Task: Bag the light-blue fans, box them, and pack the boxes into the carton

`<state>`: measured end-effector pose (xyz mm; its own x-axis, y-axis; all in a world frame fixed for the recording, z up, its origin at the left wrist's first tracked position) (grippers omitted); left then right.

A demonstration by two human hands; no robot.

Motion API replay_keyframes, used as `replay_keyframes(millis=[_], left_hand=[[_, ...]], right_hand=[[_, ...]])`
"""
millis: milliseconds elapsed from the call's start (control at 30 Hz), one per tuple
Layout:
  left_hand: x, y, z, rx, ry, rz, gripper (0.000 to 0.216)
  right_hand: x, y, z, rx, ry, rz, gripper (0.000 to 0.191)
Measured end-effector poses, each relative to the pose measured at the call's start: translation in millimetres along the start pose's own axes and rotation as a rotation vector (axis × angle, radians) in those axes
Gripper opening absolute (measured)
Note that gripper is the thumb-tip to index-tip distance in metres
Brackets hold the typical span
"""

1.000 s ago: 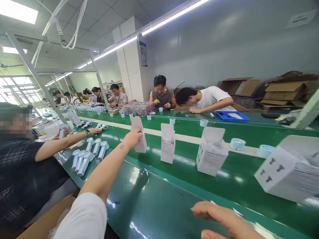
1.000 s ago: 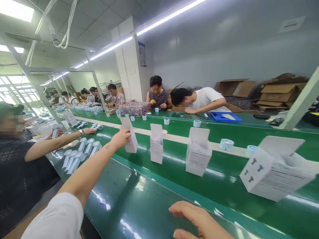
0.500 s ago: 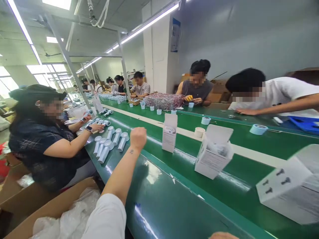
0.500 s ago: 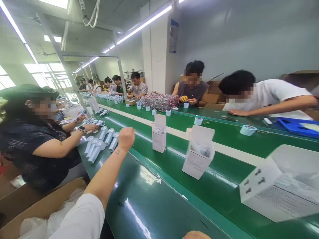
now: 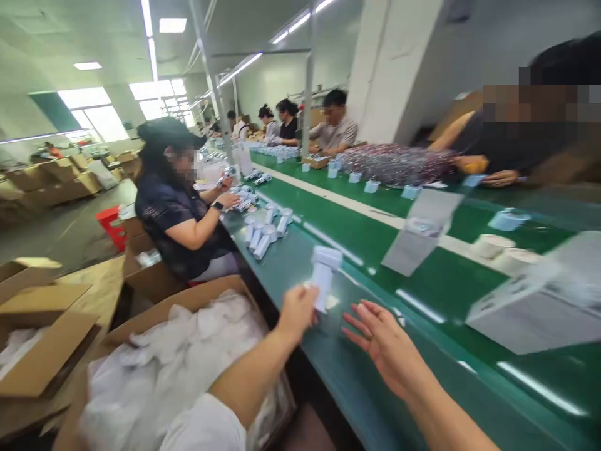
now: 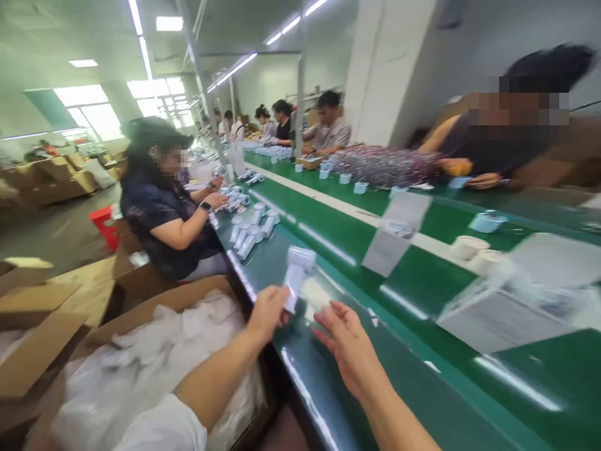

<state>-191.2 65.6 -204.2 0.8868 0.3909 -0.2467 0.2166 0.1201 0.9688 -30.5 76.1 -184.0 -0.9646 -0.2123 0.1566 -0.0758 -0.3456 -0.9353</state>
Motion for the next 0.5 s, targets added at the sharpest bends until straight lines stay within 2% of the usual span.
replay_keyframes(millis=[67,100,167,200,233,267,367,433,500], left_hand=[[-5,-19,66,0.032,0.0,0.06,0.03],[-13,-29,92,0.038,-0.047,0.079,0.026],[-46,-51,120,-0.035,-0.08,0.04,0.028],[-71,-62,122,-0.108,-0.059,0.0,0.026],[-102,-74,118,-0.224,0.09,-0.089,0.025],[-135,-85,110,-0.276,0.238,-0.143,0.024],[-225,-111,75,-0.366,0.55,-0.253,0.012],[-265,-125,62,-0.428,0.71,-0.32,0.011],[-286,-136,60,-0.471,0.828,-0.377,0.018]], right_hand=[[36,12,3,0.054,-0.049,-0.036,0.062],[51,20,8,0.073,-0.079,-0.024,0.062],[72,39,25,0.128,-0.14,0.021,0.057],[78,50,34,0.174,-0.184,0.038,0.053],[82,60,44,0.225,-0.238,0.047,0.05],[84,70,53,0.276,-0.286,0.053,0.047],[82,96,76,0.368,-0.427,0.081,0.039],[76,106,88,0.388,-0.46,0.092,0.038],[70,112,96,0.402,-0.435,0.094,0.04]])
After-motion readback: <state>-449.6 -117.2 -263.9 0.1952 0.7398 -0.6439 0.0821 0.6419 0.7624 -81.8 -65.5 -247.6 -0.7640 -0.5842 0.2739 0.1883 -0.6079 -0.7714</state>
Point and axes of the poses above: each hand's wrist, its own z-axis away from the middle knuckle, its own x-axis out of the palm, y = z × x, the point moved 1 cm from there along -z, towards the middle knuckle, and after that the axes turned 8 degrees about z, right-handed, at the moved point
